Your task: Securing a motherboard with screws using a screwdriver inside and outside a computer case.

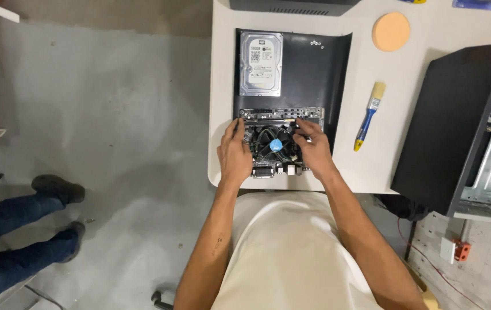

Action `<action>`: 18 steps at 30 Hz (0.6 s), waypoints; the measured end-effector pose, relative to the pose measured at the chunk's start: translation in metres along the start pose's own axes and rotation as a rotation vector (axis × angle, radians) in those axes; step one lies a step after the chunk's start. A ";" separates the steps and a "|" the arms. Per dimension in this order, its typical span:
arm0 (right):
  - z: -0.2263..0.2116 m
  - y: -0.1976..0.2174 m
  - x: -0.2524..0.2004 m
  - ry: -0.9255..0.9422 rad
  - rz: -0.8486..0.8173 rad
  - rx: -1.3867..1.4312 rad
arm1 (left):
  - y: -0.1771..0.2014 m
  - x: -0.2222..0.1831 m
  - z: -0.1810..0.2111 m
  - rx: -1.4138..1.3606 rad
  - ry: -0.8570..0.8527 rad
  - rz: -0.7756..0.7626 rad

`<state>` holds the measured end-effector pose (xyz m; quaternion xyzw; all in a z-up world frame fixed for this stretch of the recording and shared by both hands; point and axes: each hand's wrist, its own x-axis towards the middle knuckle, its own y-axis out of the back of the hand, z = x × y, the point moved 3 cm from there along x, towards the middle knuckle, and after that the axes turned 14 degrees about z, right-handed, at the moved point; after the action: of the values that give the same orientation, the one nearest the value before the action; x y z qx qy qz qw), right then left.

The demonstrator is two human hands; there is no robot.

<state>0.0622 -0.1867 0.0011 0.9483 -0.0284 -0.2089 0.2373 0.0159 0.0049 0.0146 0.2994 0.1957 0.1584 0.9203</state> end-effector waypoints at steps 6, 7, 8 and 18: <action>-0.001 -0.001 -0.001 0.020 -0.019 -0.019 | 0.000 -0.003 -0.003 0.010 -0.037 0.065; -0.002 -0.001 -0.001 0.015 -0.020 -0.022 | -0.001 -0.001 -0.008 -0.077 0.033 0.067; -0.002 -0.002 -0.002 0.008 -0.024 -0.024 | -0.002 0.000 -0.014 -0.163 0.103 0.069; 0.006 -0.003 0.000 0.034 -0.018 -0.014 | -0.007 0.018 -0.015 -0.105 0.028 0.302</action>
<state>0.0600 -0.1870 -0.0049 0.9501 -0.0141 -0.1953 0.2427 0.0258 0.0142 -0.0055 0.2749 0.1526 0.3092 0.8975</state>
